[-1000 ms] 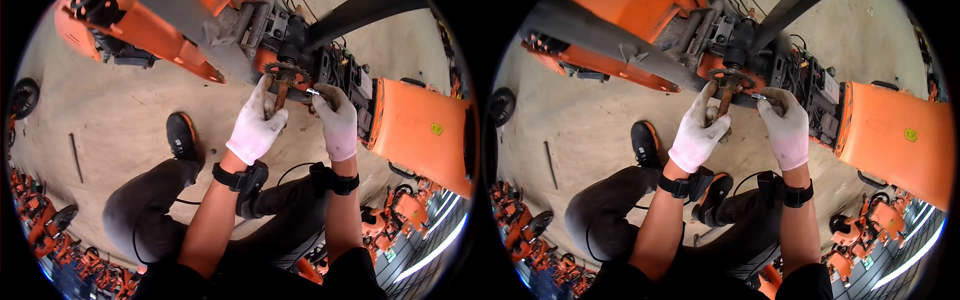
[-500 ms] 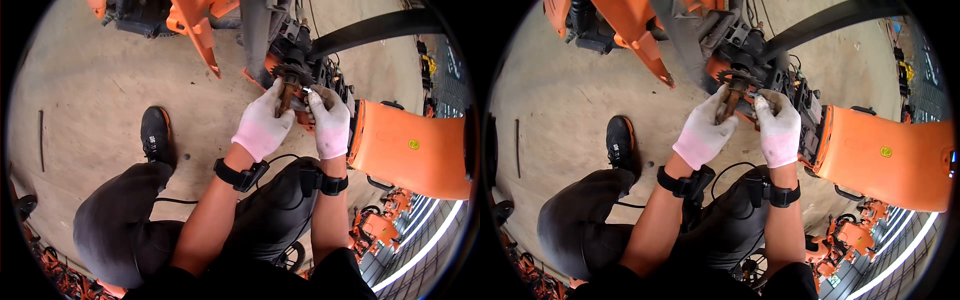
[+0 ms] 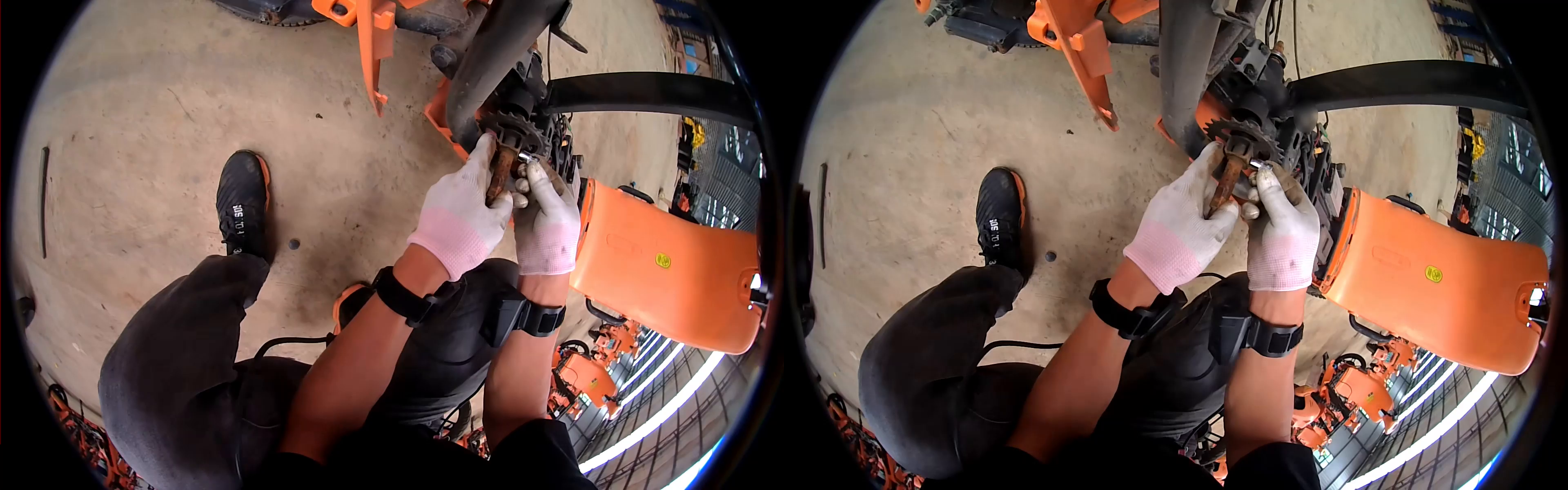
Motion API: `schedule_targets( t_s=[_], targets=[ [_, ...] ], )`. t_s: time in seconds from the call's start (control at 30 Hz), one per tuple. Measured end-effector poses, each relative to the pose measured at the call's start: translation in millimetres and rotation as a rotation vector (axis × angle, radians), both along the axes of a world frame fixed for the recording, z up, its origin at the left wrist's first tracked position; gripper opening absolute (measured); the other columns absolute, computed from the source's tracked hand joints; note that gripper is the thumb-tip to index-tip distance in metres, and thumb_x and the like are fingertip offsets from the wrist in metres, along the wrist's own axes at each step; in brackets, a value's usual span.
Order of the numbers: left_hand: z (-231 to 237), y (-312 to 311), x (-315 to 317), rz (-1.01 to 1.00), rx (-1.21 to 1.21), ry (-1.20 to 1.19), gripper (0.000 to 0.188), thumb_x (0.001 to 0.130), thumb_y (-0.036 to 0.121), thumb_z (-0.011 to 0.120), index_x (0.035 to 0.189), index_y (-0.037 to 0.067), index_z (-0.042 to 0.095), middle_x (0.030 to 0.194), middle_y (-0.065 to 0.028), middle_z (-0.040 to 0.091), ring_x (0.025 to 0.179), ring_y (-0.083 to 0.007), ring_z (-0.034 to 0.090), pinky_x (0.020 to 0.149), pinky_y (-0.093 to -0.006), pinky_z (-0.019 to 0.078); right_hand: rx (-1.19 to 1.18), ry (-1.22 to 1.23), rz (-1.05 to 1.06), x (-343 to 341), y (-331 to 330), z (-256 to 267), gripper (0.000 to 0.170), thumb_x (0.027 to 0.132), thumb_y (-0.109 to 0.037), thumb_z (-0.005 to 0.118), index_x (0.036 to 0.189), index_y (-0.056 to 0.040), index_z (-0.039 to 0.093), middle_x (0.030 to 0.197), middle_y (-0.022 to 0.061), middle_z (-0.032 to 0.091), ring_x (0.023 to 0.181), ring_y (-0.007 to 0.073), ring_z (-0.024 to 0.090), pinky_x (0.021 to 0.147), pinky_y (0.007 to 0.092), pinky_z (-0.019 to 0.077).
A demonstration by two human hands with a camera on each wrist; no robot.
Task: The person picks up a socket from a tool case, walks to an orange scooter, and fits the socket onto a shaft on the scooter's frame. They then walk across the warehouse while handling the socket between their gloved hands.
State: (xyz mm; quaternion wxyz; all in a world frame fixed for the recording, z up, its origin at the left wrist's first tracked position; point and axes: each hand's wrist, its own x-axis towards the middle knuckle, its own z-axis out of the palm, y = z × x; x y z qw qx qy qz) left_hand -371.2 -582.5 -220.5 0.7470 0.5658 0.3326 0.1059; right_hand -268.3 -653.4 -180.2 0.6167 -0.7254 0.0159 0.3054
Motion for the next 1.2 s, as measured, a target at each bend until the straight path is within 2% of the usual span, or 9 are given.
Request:
schedule_targets(
  t_s=[0.1, 0.17, 0.33, 0.5, 0.63, 0.8, 1.2],
  targets=[
    [-1.2, 2.9, 0.0, -0.009, 0.046, -0.007, 0.067, 0.082, 0.013, 0.060, 0.142, -0.002, 0.032, 0.095, -0.0168, 0.066, 0.086, -0.0304, 0.065, 0.078, -0.0344, 0.0502, 0.014, 0.010, -0.047, -6.0, 6.9, 2.0, 0.024, 0.090, -0.010, 0.064, 0.107, 0.0071, 0.060, 0.080, 0.0041, 0.060, 0.062, 0.0073, 0.050, 0.054, 0.0193, 0.0401],
    [-4.2, 3.7, 0.0, -0.028, 0.007, -0.043, 0.067, 0.082, 0.013, 0.060, 0.142, 0.000, 0.033, 0.094, -0.0160, 0.066, 0.084, -0.0284, 0.066, 0.077, -0.0343, 0.0506, -0.187, -0.164, -0.064, -11.5, 10.7, 1.1, 0.025, 0.090, -0.012, 0.065, 0.105, 0.0071, 0.061, 0.076, 0.0029, 0.060, 0.060, 0.0070, 0.050, 0.053, 0.0191, 0.0397],
    [-4.3, 3.7, -0.1, -0.037, -0.031, -0.051, 0.068, 0.082, 0.013, 0.060, 0.142, -0.001, 0.032, 0.093, -0.0159, 0.067, 0.082, -0.0263, 0.066, 0.076, -0.0331, 0.0507, -0.163, -0.175, -0.094, -15.3, 13.7, -2.4, 0.026, 0.090, -0.016, 0.065, 0.103, 0.0062, 0.062, 0.073, 0.0020, 0.059, 0.058, 0.0065, 0.050, 0.051, 0.0193, 0.0396],
    [-7.4, 1.3, 1.3, -0.015, -0.006, -0.058, 0.068, 0.082, 0.013, 0.060, 0.142, -0.002, 0.031, 0.092, -0.0159, 0.066, 0.079, -0.0240, 0.065, 0.074, -0.0313, 0.0505, -0.303, -0.223, -0.110, -14.9, 12.5, -6.3, 0.029, 0.091, -0.022, 0.066, 0.100, 0.0052, 0.062, 0.073, 0.0011, 0.059, 0.059, 0.0064, 0.049, 0.053, 0.0197, 0.0402],
    [-7.3, 2.2, 1.9, -0.018, 0.024, -0.047, 0.068, 0.082, 0.013, 0.060, 0.142, -0.002, 0.032, 0.091, -0.0159, 0.066, 0.077, -0.0244, 0.064, 0.073, -0.0314, 0.0502, -0.206, -0.240, -0.097, -14.1, 13.2, -10.7, 0.031, 0.090, -0.026, 0.067, 0.096, 0.0046, 0.063, 0.075, 0.0010, 0.060, 0.061, 0.0058, 0.050, 0.054, 0.0198, 0.0403],
    [-4.7, 4.7, 0.7, -0.030, 0.008, -0.045, 0.068, 0.082, 0.013, 0.059, 0.142, -0.003, 0.032, 0.089, -0.0157, 0.066, 0.078, -0.0256, 0.065, 0.074, -0.0319, 0.0499, -0.359, -0.341, -0.076, -15.0, 14.6, -14.8, 0.031, 0.090, -0.027, 0.067, 0.092, 0.0042, 0.063, 0.075, 0.0004, 0.060, 0.062, 0.0052, 0.049, 0.057, 0.0205, 0.0408],
    [-7.5, 2.8, -0.2, -0.026, 0.045, -0.061, 0.068, 0.082, 0.014, 0.060, 0.142, -0.003, 0.031, 0.092, -0.0161, 0.066, 0.079, -0.0252, 0.065, 0.074, -0.0319, 0.0499, -0.345, -0.289, 0.044, -11.5, 13.3, -5.8, 0.030, 0.092, -0.026, 0.064, 0.089, 0.0036, 0.063, 0.066, -0.0009, 0.056, 0.057, 0.0044, 0.047, 0.053, 0.0196, 0.0390]
  ],
)
